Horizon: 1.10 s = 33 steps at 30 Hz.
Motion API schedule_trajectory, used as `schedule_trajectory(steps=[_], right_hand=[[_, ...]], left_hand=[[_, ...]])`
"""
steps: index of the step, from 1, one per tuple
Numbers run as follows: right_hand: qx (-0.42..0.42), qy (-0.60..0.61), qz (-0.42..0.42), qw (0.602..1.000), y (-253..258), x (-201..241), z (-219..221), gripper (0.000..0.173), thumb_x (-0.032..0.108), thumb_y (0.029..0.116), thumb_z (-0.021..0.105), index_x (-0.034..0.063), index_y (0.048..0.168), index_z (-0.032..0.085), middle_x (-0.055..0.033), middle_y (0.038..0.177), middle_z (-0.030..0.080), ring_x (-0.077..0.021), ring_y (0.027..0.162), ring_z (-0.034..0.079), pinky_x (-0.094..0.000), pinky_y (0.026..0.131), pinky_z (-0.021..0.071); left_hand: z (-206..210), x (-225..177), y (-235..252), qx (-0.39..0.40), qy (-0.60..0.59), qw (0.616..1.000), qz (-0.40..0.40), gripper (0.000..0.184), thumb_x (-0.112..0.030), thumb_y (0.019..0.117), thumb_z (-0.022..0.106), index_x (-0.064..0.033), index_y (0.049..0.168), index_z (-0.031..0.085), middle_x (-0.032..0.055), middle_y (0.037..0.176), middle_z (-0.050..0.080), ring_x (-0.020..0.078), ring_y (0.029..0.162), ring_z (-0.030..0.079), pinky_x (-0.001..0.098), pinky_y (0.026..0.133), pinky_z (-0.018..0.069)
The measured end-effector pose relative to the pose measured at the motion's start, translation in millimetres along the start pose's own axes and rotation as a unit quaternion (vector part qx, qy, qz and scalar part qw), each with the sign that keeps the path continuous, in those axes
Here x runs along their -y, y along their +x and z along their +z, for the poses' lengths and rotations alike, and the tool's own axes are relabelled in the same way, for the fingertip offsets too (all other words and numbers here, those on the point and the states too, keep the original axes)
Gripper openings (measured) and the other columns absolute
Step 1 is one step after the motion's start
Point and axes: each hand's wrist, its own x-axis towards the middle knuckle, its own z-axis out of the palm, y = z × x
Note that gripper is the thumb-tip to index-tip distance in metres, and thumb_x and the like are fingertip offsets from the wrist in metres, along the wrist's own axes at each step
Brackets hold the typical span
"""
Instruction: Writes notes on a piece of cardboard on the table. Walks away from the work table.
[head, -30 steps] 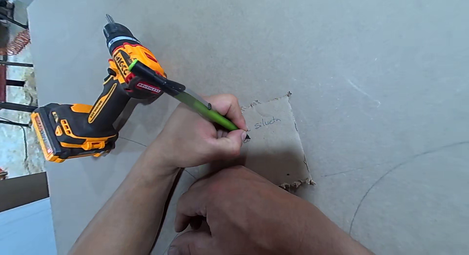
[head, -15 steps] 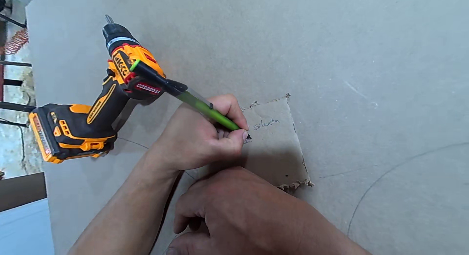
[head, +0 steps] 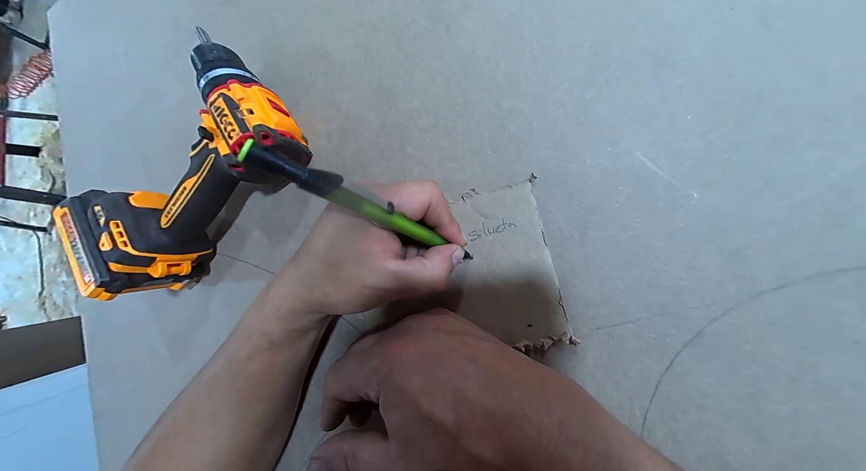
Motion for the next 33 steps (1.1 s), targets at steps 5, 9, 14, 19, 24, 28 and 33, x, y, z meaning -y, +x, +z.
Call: schedule_trajectory(steps=[5, 9, 14, 19, 24, 28, 33], right_hand=[[0.000, 0.002, -0.001, 1.000, 0.2, -0.5, -0.2, 0.032, 0.042, 0.1017, 0.060, 0.0125, 0.097, 0.072, -0.0011, 0.082, 0.068, -0.0154, 0.080, 0.066, -0.0403, 0.076, 0.0528], [0.001, 0.000, -0.002, 1.000, 0.2, 0.0, -0.1, 0.032, 0.042, 0.1018, 0.060, 0.0124, 0.097, 0.072, -0.0017, 0.082, 0.068, -0.0164, 0.080, 0.066, -0.0415, 0.075, 0.0522], [0.009, -0.005, 0.004, 1.000, 0.4, 0.5, -0.9, 0.033, 0.042, 0.1023, 0.059, 0.0121, 0.098, 0.072, -0.0021, 0.083, 0.067, -0.0169, 0.082, 0.066, -0.0418, 0.078, 0.0525], [0.007, -0.006, -0.001, 1.000, 1.2, -0.6, -0.3, 0.033, 0.042, 0.1018, 0.059, 0.0123, 0.096, 0.072, -0.0022, 0.082, 0.067, -0.0171, 0.081, 0.066, -0.0417, 0.075, 0.0520], [0.012, -0.002, 0.002, 1.000, 0.5, 1.0, -1.9, 0.032, 0.041, 0.1022, 0.059, 0.0119, 0.097, 0.072, -0.0030, 0.083, 0.067, -0.0179, 0.083, 0.066, -0.0420, 0.077, 0.0524], [0.015, 0.002, 0.005, 1.000, 0.4, 1.3, -2.9, 0.032, 0.040, 0.1024, 0.059, 0.0115, 0.098, 0.072, -0.0031, 0.084, 0.068, -0.0178, 0.082, 0.066, -0.0426, 0.077, 0.0524], [0.016, -0.003, 0.002, 1.000, 0.5, 0.9, -2.6, 0.032, 0.041, 0.1029, 0.058, 0.0118, 0.100, 0.072, -0.0027, 0.087, 0.069, -0.0170, 0.084, 0.067, -0.0414, 0.079, 0.0527]], left_hand=[[0.2, -2.5, 1.2, 0.017, 0.011, 1.000, -0.005, 0.003, -0.014, 0.0827, 0.072, -0.0157, 0.082, 0.070, -0.0052, 0.076, 0.070, 0.0033, 0.059, 0.061, 0.0183, 0.047, 0.0486], [0.9, -1.6, -0.8, 0.000, -0.003, 1.000, -0.005, 0.004, -0.014, 0.0835, 0.072, -0.0148, 0.084, 0.068, -0.0036, 0.078, 0.070, 0.0048, 0.061, 0.062, 0.0192, 0.049, 0.0501], [6.8, -3.1, 0.5, -0.028, 0.025, 0.999, -0.011, 0.005, -0.016, 0.0825, 0.072, -0.0167, 0.084, 0.068, -0.0056, 0.079, 0.071, 0.0031, 0.059, 0.062, 0.0181, 0.047, 0.0485], [5.8, -3.6, 0.9, -0.026, 0.035, 0.999, -0.018, 0.003, -0.018, 0.0839, 0.073, -0.0170, 0.084, 0.071, -0.0063, 0.078, 0.072, 0.0026, 0.059, 0.062, 0.0182, 0.047, 0.0494], [3.2, -1.5, 0.9, -0.007, 0.012, 1.000, 0.004, 0.003, -0.015, 0.0853, 0.073, -0.0138, 0.087, 0.071, -0.0040, 0.079, 0.071, 0.0037, 0.061, 0.062, 0.0179, 0.048, 0.0496], [5.6, -1.5, 0.8, -0.028, 0.018, 0.999, -0.002, 0.005, -0.018, 0.0855, 0.074, -0.0157, 0.088, 0.071, -0.0047, 0.080, 0.072, 0.0036, 0.060, 0.062, 0.0176, 0.048, 0.0499], [3.4, -0.7, 2.0, -0.015, -0.002, 1.000, 0.015, 0.006, -0.018, 0.0885, 0.075, -0.0120, 0.091, 0.073, -0.0030, 0.080, 0.072, 0.0047, 0.062, 0.064, 0.0185, 0.050, 0.0524]])
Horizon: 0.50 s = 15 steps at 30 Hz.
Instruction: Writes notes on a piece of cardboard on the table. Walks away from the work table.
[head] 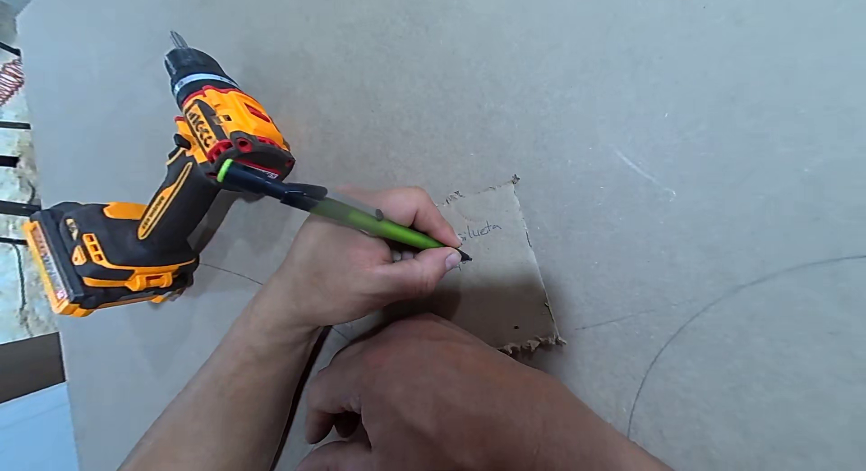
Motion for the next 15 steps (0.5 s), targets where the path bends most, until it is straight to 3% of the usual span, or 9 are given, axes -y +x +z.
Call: schedule_trajectory(steps=[3, 7, 12, 15], right_hand=[[-0.011, 0.002, -0.004, 1.000, -0.4, -0.6, 1.4, 0.032, 0.041, 0.1024, 0.059, 0.0118, 0.098, 0.072, -0.0025, 0.084, 0.068, -0.0165, 0.082, 0.067, -0.0405, 0.076, 0.0531], [-0.003, 0.002, 0.002, 1.000, -0.3, 0.7, 0.3, 0.032, 0.041, 0.1026, 0.059, 0.0116, 0.098, 0.072, -0.0029, 0.084, 0.068, -0.0175, 0.083, 0.066, -0.0421, 0.078, 0.0526], [-0.007, -0.001, 0.001, 1.000, -0.3, 0.3, 0.7, 0.032, 0.041, 0.1022, 0.059, 0.0120, 0.098, 0.072, -0.0025, 0.083, 0.067, -0.0170, 0.081, 0.066, -0.0414, 0.075, 0.0525], [-0.009, -0.001, 0.000, 1.000, 0.1, -0.3, 1.7, 0.032, 0.041, 0.1020, 0.059, 0.0128, 0.097, 0.072, -0.0013, 0.081, 0.067, -0.0161, 0.080, 0.065, -0.0405, 0.074, 0.0518]], left_hand=[[4.3, -0.5, -0.6, -0.037, 0.004, 0.999, -0.020, 0.007, -0.019, 0.0881, 0.073, -0.0140, 0.092, 0.071, -0.0026, 0.081, 0.073, 0.0059, 0.061, 0.065, 0.0202, 0.049, 0.0537], [0.8, -1.0, 1.2, 0.011, 0.003, 1.000, 0.005, 0.006, -0.016, 0.0900, 0.073, -0.0110, 0.092, 0.072, -0.0026, 0.083, 0.072, 0.0049, 0.066, 0.065, 0.0185, 0.053, 0.0538], [5.9, -4.1, 3.4, -0.021, 0.012, 0.999, -0.039, 0.003, -0.017, 0.0868, 0.071, -0.0160, 0.089, 0.070, -0.0046, 0.081, 0.071, 0.0037, 0.060, 0.062, 0.0176, 0.047, 0.0489], [4.0, -3.1, 3.7, -0.017, -0.005, 0.999, -0.028, 0.004, -0.016, 0.0872, 0.072, -0.0135, 0.091, 0.071, -0.0020, 0.082, 0.073, 0.0063, 0.063, 0.065, 0.0201, 0.050, 0.0530]])
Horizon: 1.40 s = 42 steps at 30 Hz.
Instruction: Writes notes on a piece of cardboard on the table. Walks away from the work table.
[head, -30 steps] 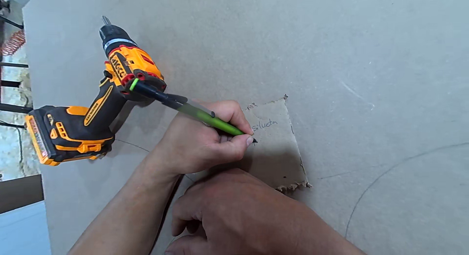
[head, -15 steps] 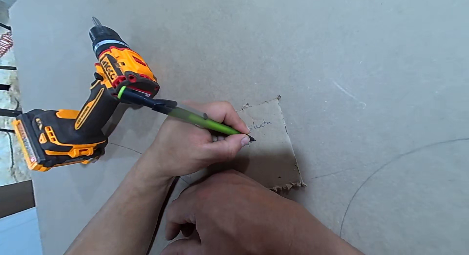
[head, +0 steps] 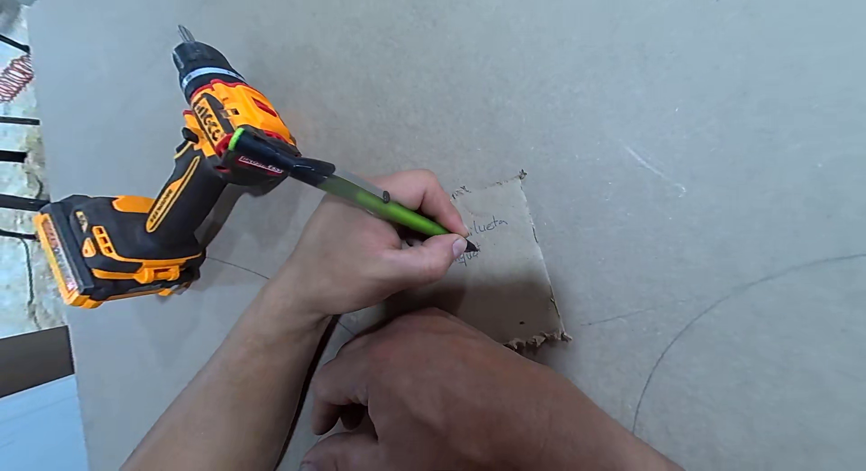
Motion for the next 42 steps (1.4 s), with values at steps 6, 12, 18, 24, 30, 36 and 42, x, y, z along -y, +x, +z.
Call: schedule_trajectory(steps=[6, 12, 18, 24, 30, 36, 42], right_hand=[[0.001, -0.002, 0.003, 1.000, -0.4, 0.7, 0.5, 0.031, 0.041, 0.1018, 0.060, 0.0132, 0.096, 0.071, -0.0010, 0.081, 0.067, -0.0157, 0.080, 0.065, -0.0403, 0.074, 0.0518], [-0.005, -0.015, -0.005, 1.000, -1.6, 0.6, 1.9, 0.031, 0.041, 0.1025, 0.059, 0.0140, 0.096, 0.072, -0.0004, 0.082, 0.067, -0.0151, 0.080, 0.065, -0.0401, 0.071, 0.0515], [-0.080, -0.044, -0.048, 0.995, -1.2, -5.6, 12.2, 0.038, 0.040, 0.1036, 0.057, 0.0129, 0.082, 0.071, 0.0000, 0.072, 0.064, -0.0132, 0.068, 0.063, -0.0366, 0.058, 0.0486], [-0.203, -0.123, -0.086, 0.967, -1.0, -14.2, 11.1, 0.040, 0.040, 0.1041, 0.057, 0.0148, 0.075, 0.071, 0.0041, 0.067, 0.062, -0.0072, 0.066, 0.062, -0.0275, 0.055, 0.0487], [-0.255, -0.147, -0.125, 0.947, -4.5, -13.2, 9.6, 0.042, 0.039, 0.1026, 0.060, 0.0144, 0.069, 0.067, 0.0043, 0.061, 0.057, -0.0069, 0.060, 0.057, -0.0262, 0.053, 0.0434], [-0.196, -0.163, -0.079, 0.964, -2.7, -14.0, 11.4, 0.044, 0.042, 0.1035, 0.056, 0.0144, 0.071, 0.065, 0.0026, 0.062, 0.055, -0.0098, 0.057, 0.056, -0.0290, 0.047, 0.0420], [-0.212, -0.153, -0.081, 0.962, -3.9, -12.9, 9.7, 0.046, 0.043, 0.1034, 0.056, 0.0131, 0.069, 0.064, 0.0018, 0.057, 0.051, -0.0105, 0.050, 0.051, -0.0296, 0.042, 0.0357]], left_hand=[[2.6, -2.1, -0.7, 0.005, 0.019, 1.000, 0.010, 0.003, -0.016, 0.0883, 0.073, -0.0128, 0.089, 0.072, -0.0038, 0.079, 0.072, 0.0037, 0.060, 0.062, 0.0176, 0.048, 0.0501], [2.8, -3.0, 0.5, 0.010, 0.001, 1.000, 0.015, 0.007, -0.014, 0.0900, 0.075, -0.0095, 0.094, 0.074, -0.0032, 0.080, 0.071, 0.0035, 0.060, 0.062, 0.0167, 0.048, 0.0502], [2.5, 12.6, 0.3, -0.113, -0.204, 0.970, 0.068, 0.012, -0.007, 0.0952, 0.072, 0.0023, 0.100, 0.066, 0.0101, 0.080, 0.071, 0.0157, 0.062, 0.068, 0.0273, 0.052, 0.0588], [-27.1, 17.2, -25.2, -0.155, -0.166, 0.972, 0.064, 0.015, -0.016, 0.0976, 0.071, -0.0022, 0.100, 0.067, 0.0063, 0.080, 0.072, 0.0134, 0.063, 0.068, 0.0253, 0.053, 0.0583], [-29.6, 28.5, -25.7, -0.136, -0.137, 0.979, 0.062, 0.015, -0.015, 0.0979, 0.070, -0.0005, 0.099, 0.068, 0.0072, 0.080, 0.073, 0.0163, 0.068, 0.071, 0.0292, 0.061, 0.0625], [-39.3, 34.0, -24.9, -0.150, -0.145, 0.976, 0.064, 0.015, -0.016, 0.0992, 0.068, -0.0016, 0.102, 0.068, 0.0071, 0.080, 0.071, 0.0148, 0.065, 0.068, 0.0263, 0.055, 0.0583], [-47.9, 31.9, -27.6, -0.125, -0.110, 0.981, 0.100, 0.020, -0.021, 0.1017, 0.065, -0.0034, 0.109, 0.071, 0.0072, 0.094, 0.074, 0.0165, 0.079, 0.071, 0.0309, 0.069, 0.0621]])
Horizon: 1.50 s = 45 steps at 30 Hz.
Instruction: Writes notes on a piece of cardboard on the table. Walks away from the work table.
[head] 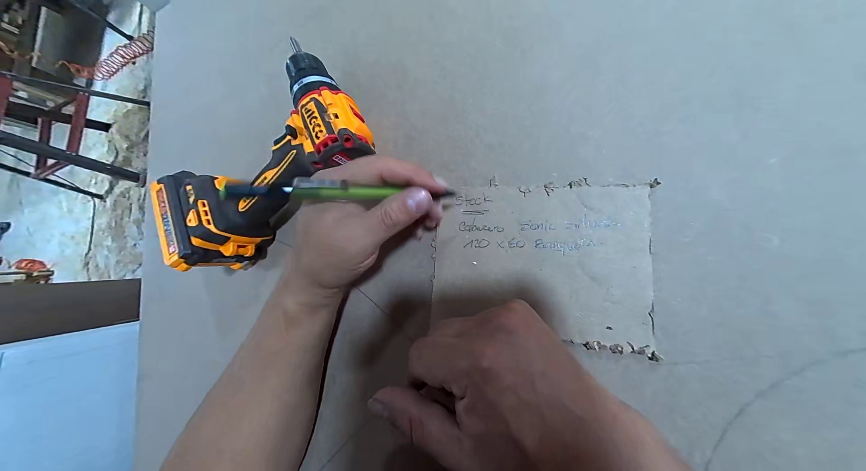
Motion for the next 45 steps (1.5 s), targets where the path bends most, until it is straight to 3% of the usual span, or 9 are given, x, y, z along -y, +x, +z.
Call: schedule_trajectory(steps=[3, 6, 13, 18, 20, 23, 25, 38, 45], right_hand=[[-0.016, 0.005, -0.008, 1.000, -1.0, 0.0, -0.2, 0.045, 0.043, 0.1029, 0.057, 0.0134, 0.070, 0.065, 0.0025, 0.057, 0.052, -0.0091, 0.050, 0.051, -0.0280, 0.042, 0.0357], [-0.025, -0.020, 0.000, 1.000, -0.6, -0.4, 2.3, 0.044, 0.042, 0.1029, 0.057, 0.0144, 0.070, 0.065, 0.0033, 0.057, 0.052, -0.0085, 0.050, 0.051, -0.0275, 0.041, 0.0356], [-0.059, -0.051, 0.023, 0.997, 2.2, 0.7, 4.5, 0.045, 0.040, 0.1036, 0.056, 0.0153, 0.067, 0.063, 0.0041, 0.058, 0.052, -0.0080, 0.049, 0.051, -0.0280, 0.041, 0.0342], [-0.068, 0.006, -0.017, 0.998, 0.7, 3.2, 2.7, 0.039, 0.036, 0.1017, 0.060, 0.0133, 0.070, 0.065, 0.0023, 0.060, 0.054, -0.0093, 0.052, 0.053, -0.0281, 0.044, 0.0383], [-0.059, 0.026, -0.034, 0.997, 2.1, 3.8, 6.1, 0.036, 0.037, 0.1007, 0.062, 0.0129, 0.075, 0.068, 0.0015, 0.063, 0.057, -0.0113, 0.058, 0.057, -0.0303, 0.053, 0.0437], [0.010, 0.008, -0.014, 1.000, 2.9, 0.5, 8.1, 0.033, 0.039, 0.1017, 0.059, 0.0144, 0.085, 0.071, 0.0031, 0.072, 0.067, -0.0109, 0.076, 0.066, -0.0322, 0.086, 0.0521], [0.036, 0.004, 0.002, 0.999, 3.5, -0.6, 8.6, 0.031, 0.038, 0.1022, 0.058, 0.0146, 0.087, 0.072, 0.0035, 0.074, 0.067, -0.0100, 0.080, 0.067, -0.0314, 0.093, 0.0507], [0.039, 0.005, -0.001, 0.999, 5.8, -1.6, 11.0, 0.028, 0.034, 0.1017, 0.058, 0.0138, 0.087, 0.071, 0.0016, 0.075, 0.067, -0.0125, 0.078, 0.067, -0.0334, 0.093, 0.0501], [0.027, 0.009, -0.004, 1.000, 4.6, -1.9, 14.5, 0.028, 0.034, 0.1020, 0.059, 0.0137, 0.087, 0.071, 0.0024, 0.076, 0.068, -0.0108, 0.081, 0.067, -0.0313, 0.093, 0.0496]], left_hand=[[10.9, -2.9, 2.5, -0.011, 0.131, 0.987, 0.095, 0.028, -0.020, 0.1074, 0.054, 0.0015, 0.122, 0.066, 0.0137, 0.114, 0.074, 0.0277, 0.106, 0.073, 0.0469, 0.095, 0.0615], [18.5, 0.9, 1.0, 0.043, 0.258, 0.960, 0.105, 0.030, -0.019, 0.1040, 0.058, 0.0022, 0.122, 0.070, 0.0153, 0.123, 0.073, 0.0299, 0.123, 0.067, 0.0495, 0.110, 0.0534], [17.6, 0.1, 2.9, 0.000, 0.304, 0.948, 0.092, 0.023, -0.010, 0.1018, 0.057, 0.0007, 0.116, 0.072, 0.0104, 0.111, 0.076, 0.0199, 0.107, 0.072, 0.0387, 0.096, 0.0603], [19.7, 5.5, 4.8, -0.052, 0.251, 0.962, 0.090, 0.024, -0.007, 0.1035, 0.055, 0.0053, 0.120, 0.067, 0.0124, 0.110, 0.075, 0.0236, 0.104, 0.073, 0.0432, 0.095, 0.0618], [13.2, 9.6, 6.9, -0.079, 0.204, 0.972, 0.092, 0.026, -0.007, 0.1045, 0.053, 0.0067, 0.125, 0.061, 0.0120, 0.108, 0.074, 0.0246, 0.100, 0.074, 0.0442, 0.092, 0.0627], [-3.8, 17.6, 10.5, -0.111, 0.139, 0.981, 0.084, 0.027, -0.010, 0.1063, 0.051, 0.0035, 0.128, 0.060, 0.0072, 0.096, 0.076, 0.0201, 0.085, 0.074, 0.0403, 0.081, 0.0633], [-11.7, 21.5, 12.0, -0.116, 0.108, 0.984, 0.077, 0.026, -0.015, 0.1075, 0.051, 0.0003, 0.123, 0.065, 0.0043, 0.089, 0.075, 0.0178, 0.077, 0.074, 0.0383, 0.074, 0.0643], [-14.3, 17.7, 12.5, -0.131, 0.098, 0.986, 0.033, 0.020, -0.020, 0.1055, 0.056, -0.0088, 0.103, 0.072, -0.0028, 0.089, 0.073, 0.0067, 0.068, 0.065, 0.0230, 0.060, 0.0553], [-3.9, 10.2, 2.0, -0.023, 0.010, 1.000, -0.006, 0.017, -0.026, 0.0996, 0.066, -0.0119, 0.094, 0.073, -0.0023, 0.082, 0.072, 0.0058, 0.066, 0.063, 0.0210, 0.059, 0.0537]])
